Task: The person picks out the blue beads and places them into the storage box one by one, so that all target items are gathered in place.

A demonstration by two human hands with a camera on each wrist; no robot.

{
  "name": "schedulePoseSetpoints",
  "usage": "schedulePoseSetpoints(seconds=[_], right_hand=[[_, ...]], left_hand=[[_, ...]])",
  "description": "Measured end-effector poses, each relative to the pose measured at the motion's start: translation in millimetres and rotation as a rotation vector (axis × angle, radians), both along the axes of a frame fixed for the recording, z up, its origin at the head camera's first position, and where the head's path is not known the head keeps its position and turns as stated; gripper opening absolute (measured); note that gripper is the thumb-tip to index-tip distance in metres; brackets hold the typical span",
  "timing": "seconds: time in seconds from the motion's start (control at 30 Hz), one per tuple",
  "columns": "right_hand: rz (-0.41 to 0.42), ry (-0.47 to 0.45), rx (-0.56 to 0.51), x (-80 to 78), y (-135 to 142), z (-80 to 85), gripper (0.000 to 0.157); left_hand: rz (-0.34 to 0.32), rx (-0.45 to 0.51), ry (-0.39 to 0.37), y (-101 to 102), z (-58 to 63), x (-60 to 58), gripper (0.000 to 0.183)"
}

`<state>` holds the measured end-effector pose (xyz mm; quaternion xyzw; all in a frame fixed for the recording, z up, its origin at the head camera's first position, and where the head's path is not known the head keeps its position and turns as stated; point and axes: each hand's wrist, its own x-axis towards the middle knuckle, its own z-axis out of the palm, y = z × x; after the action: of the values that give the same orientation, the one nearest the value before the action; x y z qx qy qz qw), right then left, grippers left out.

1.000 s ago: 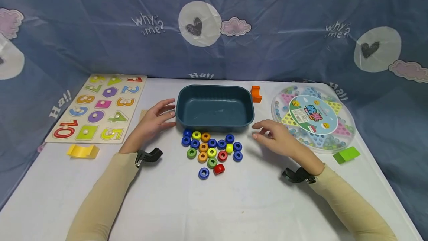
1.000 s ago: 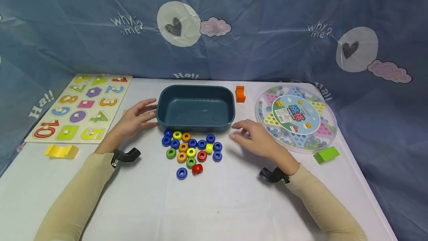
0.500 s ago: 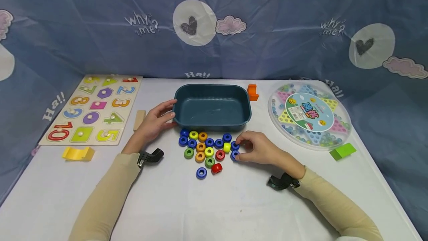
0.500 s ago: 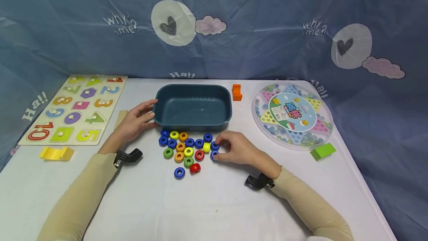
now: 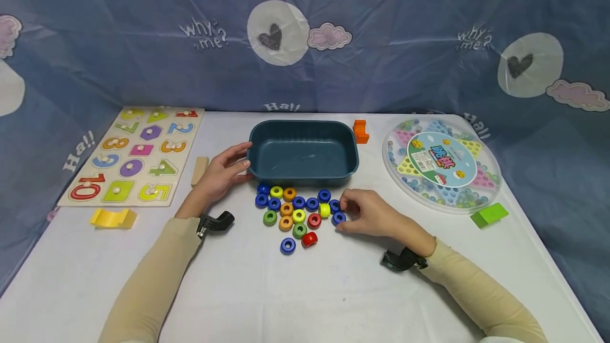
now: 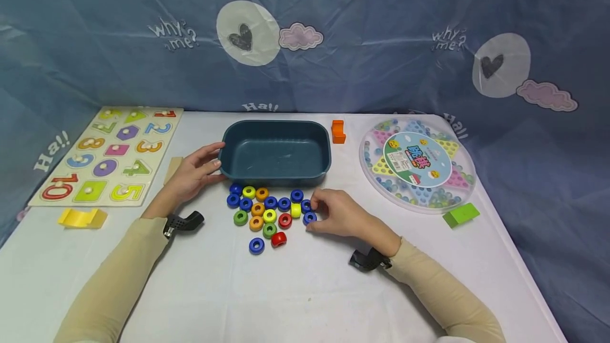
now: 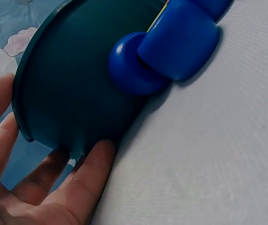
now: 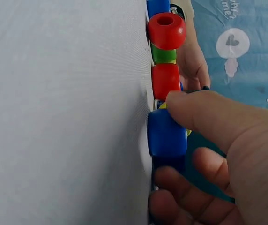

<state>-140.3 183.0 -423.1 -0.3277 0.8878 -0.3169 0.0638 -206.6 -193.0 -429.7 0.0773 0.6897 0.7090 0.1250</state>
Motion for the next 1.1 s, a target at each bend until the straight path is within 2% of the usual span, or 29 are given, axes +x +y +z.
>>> schedulePoseSetpoints(seconds=[0.17,0.3,0.4,0.5,0.6,0.7,0.77,0.87,1.1], right_hand=[[0.037,0.0,-0.015,-1.0,1.1,-0.4,0.024],[0.055,-0.02,-0.015,-4.3,3.8,6.9,0.021],[0.074,-0.023,-0.049,-8.8,6.9,22.1,0.022],[0.092,0.033,-0.118,-18.2,7.4,43.6,0.024],[0.099,0.087,-0.174,-35.5,-0.6,64.9,0.027],[0.082,0.066,-0.18,-58.4,-18.1,77.6,0.026],[0.064,0.037,-0.154,-73.6,-33.7,78.6,0.027],[0.048,0.008,-0.08,-92.0,-60.2,71.2,0.029],[0.077,-0.033,0.048,-113.5,-120.6,47.3,0.029]], left_hand=[[0.003,-0.002,-0.001,-0.2,-0.7,-1.1,0.053],[0.003,0.001,0.004,-1.4,-1.7,-1.9,0.052],[0.005,0.011,0.006,-2.0,-2.6,-2.3,0.052],[0.003,0.025,0.004,-1.9,-3.2,-2.5,0.053],[0.007,0.035,0.003,-1.5,-3.7,-2.1,0.054],[0.014,0.04,0.003,-1.3,-3.9,-1.2,0.054],[0.019,0.039,0.003,-1.1,-4.2,-0.7,0.054],[0.023,0.034,0.003,-0.7,-4.8,-0.3,0.054],[0.022,0.054,0.013,-0.3,-5.0,-0.5,0.054]])
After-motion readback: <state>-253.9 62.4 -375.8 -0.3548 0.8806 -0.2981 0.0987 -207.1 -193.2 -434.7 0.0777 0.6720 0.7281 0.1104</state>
